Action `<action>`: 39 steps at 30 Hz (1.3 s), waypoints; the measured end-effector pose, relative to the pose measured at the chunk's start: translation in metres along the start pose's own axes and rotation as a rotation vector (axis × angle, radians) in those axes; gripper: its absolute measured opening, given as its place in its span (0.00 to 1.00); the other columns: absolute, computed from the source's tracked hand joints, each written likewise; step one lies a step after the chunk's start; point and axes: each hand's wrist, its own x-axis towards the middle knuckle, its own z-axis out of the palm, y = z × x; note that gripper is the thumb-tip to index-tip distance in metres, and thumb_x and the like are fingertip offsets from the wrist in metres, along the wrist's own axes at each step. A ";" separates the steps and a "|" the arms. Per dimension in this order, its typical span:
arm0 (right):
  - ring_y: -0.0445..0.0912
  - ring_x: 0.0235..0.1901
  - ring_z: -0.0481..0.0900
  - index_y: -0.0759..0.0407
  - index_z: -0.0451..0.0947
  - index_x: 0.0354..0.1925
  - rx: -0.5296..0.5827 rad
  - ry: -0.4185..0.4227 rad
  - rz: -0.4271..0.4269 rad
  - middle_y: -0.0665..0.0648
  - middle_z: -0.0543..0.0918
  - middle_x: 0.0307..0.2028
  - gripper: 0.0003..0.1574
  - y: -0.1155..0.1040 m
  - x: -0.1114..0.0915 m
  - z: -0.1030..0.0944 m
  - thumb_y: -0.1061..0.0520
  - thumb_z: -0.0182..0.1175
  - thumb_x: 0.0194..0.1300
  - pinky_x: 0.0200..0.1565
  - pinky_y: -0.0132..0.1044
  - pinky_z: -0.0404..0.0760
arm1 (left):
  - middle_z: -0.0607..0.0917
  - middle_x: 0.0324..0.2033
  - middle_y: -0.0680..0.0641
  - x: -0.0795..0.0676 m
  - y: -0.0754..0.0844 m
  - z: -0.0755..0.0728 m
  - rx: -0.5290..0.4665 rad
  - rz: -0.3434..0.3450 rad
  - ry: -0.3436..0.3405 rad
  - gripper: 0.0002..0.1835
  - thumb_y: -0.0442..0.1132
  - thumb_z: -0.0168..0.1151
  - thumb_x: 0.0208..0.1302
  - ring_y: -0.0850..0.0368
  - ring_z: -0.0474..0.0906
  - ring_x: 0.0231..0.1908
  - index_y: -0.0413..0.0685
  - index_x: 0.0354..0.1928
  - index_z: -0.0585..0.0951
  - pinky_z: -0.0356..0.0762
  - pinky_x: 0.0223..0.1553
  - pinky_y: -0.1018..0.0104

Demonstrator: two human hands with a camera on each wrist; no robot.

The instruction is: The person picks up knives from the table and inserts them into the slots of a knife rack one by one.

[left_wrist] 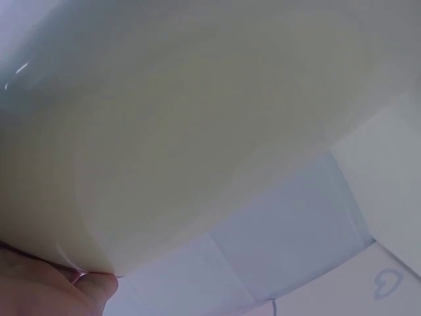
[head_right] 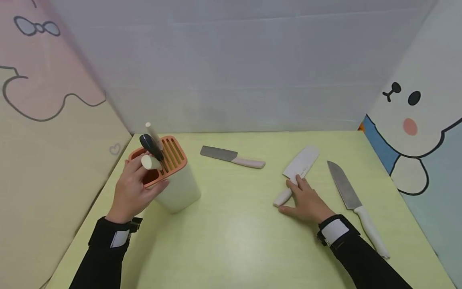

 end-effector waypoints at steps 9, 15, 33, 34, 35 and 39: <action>0.70 0.63 0.52 0.60 0.57 0.68 -0.156 0.028 -0.058 0.74 0.53 0.67 0.61 -0.029 -0.021 0.014 0.24 0.59 0.51 0.54 0.71 0.62 | 0.74 0.58 0.38 0.001 0.000 0.002 0.006 -0.005 -0.001 0.43 0.55 0.71 0.45 0.40 0.66 0.58 0.46 0.64 0.69 0.64 0.55 0.32; 0.70 0.61 0.57 0.56 0.62 0.67 -0.217 0.053 -0.090 0.74 0.58 0.66 0.56 -0.048 -0.035 0.018 0.27 0.62 0.50 0.51 0.73 0.63 | 0.73 0.58 0.37 0.006 0.003 0.002 0.001 0.012 0.006 0.43 0.55 0.70 0.46 0.40 0.65 0.59 0.44 0.64 0.69 0.60 0.57 0.31; 0.70 0.51 0.69 0.51 0.74 0.47 -0.321 0.214 -0.208 0.77 0.71 0.53 0.35 -0.081 -0.042 0.028 0.33 0.68 0.47 0.49 0.66 0.70 | 0.72 0.59 0.37 0.011 0.007 -0.008 0.007 -0.007 -0.003 0.44 0.53 0.72 0.44 0.39 0.64 0.60 0.46 0.65 0.69 0.57 0.58 0.30; 0.70 0.50 0.69 0.51 0.74 0.46 -0.339 0.216 -0.209 0.77 0.71 0.52 0.35 -0.081 -0.042 0.028 0.33 0.68 0.47 0.49 0.66 0.70 | 0.72 0.59 0.37 0.010 0.007 -0.008 0.005 -0.010 -0.005 0.44 0.53 0.72 0.44 0.40 0.64 0.60 0.46 0.65 0.69 0.57 0.58 0.30; 0.69 0.49 0.70 0.52 0.74 0.45 -0.356 0.219 -0.209 0.77 0.72 0.52 0.36 -0.081 -0.042 0.028 0.32 0.69 0.46 0.48 0.65 0.71 | 0.73 0.59 0.37 0.010 0.007 -0.008 0.004 -0.013 -0.007 0.44 0.53 0.72 0.45 0.40 0.64 0.60 0.47 0.65 0.69 0.57 0.57 0.30; 0.68 0.47 0.71 0.54 0.73 0.42 -0.414 0.239 -0.202 0.75 0.73 0.49 0.38 -0.079 -0.045 0.027 0.30 0.69 0.43 0.47 0.64 0.72 | 0.72 0.59 0.38 0.008 0.007 -0.007 -0.002 -0.026 -0.020 0.44 0.53 0.73 0.45 0.41 0.63 0.60 0.48 0.65 0.67 0.62 0.56 0.31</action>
